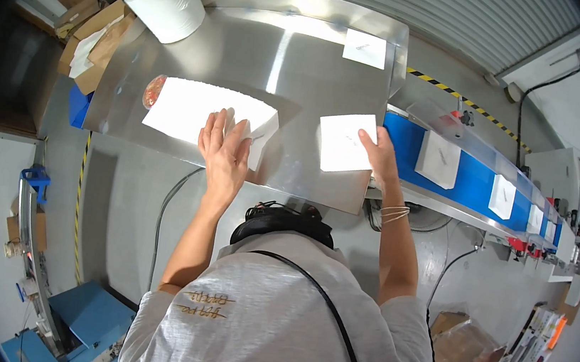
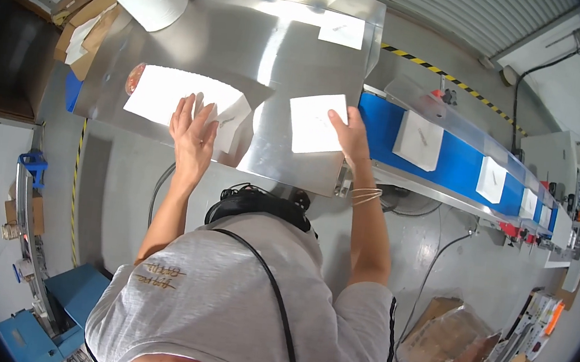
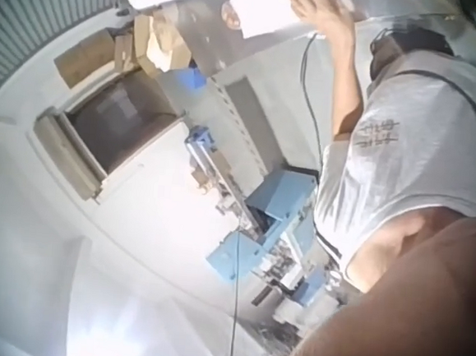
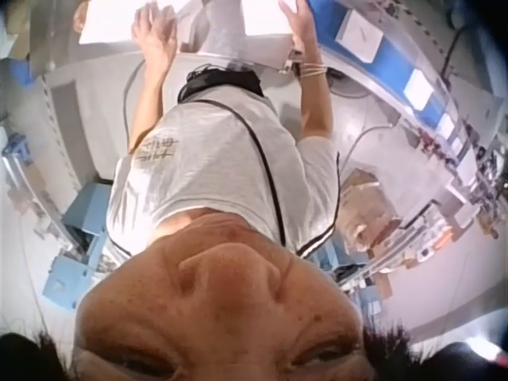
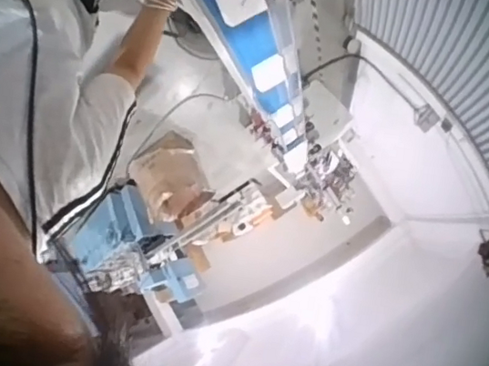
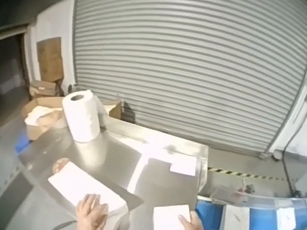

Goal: Transferring stacks of napkins from a machine to a conveyor belt for packaging.

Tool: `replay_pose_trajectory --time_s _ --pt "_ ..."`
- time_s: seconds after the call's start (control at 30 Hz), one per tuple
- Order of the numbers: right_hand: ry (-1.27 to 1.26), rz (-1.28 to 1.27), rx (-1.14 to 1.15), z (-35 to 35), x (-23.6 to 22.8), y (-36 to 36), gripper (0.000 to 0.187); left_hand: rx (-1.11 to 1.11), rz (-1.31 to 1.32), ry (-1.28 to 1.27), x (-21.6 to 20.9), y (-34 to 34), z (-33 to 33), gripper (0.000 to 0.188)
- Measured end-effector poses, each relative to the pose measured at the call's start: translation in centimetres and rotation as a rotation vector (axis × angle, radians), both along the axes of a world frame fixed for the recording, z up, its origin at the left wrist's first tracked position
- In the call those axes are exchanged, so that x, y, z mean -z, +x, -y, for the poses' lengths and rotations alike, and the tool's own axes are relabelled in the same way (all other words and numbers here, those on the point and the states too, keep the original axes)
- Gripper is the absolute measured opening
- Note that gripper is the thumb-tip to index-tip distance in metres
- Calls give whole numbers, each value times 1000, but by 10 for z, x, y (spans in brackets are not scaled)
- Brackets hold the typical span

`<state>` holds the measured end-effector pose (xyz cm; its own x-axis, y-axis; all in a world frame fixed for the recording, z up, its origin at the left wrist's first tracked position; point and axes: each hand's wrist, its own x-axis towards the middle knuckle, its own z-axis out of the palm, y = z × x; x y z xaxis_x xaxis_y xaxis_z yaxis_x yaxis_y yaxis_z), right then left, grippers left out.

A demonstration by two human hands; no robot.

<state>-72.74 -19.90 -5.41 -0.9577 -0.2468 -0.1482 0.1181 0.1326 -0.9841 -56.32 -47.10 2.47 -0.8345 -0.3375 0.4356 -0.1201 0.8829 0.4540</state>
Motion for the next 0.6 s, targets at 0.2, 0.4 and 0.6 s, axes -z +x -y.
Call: replay_pose_trajectory --time_s 0.2,0.4,0.6 --pt "548 -129 268 -89 13 -42 50 -12 -20 9 1 4 0 35" --pt "1096 -531 369 -59 -32 -21 63 -35 -31 26 1 -1 -5 32" --pt "386 -621 -431 85 -63 18 45 -26 -58 -107 7 0 -2 30"
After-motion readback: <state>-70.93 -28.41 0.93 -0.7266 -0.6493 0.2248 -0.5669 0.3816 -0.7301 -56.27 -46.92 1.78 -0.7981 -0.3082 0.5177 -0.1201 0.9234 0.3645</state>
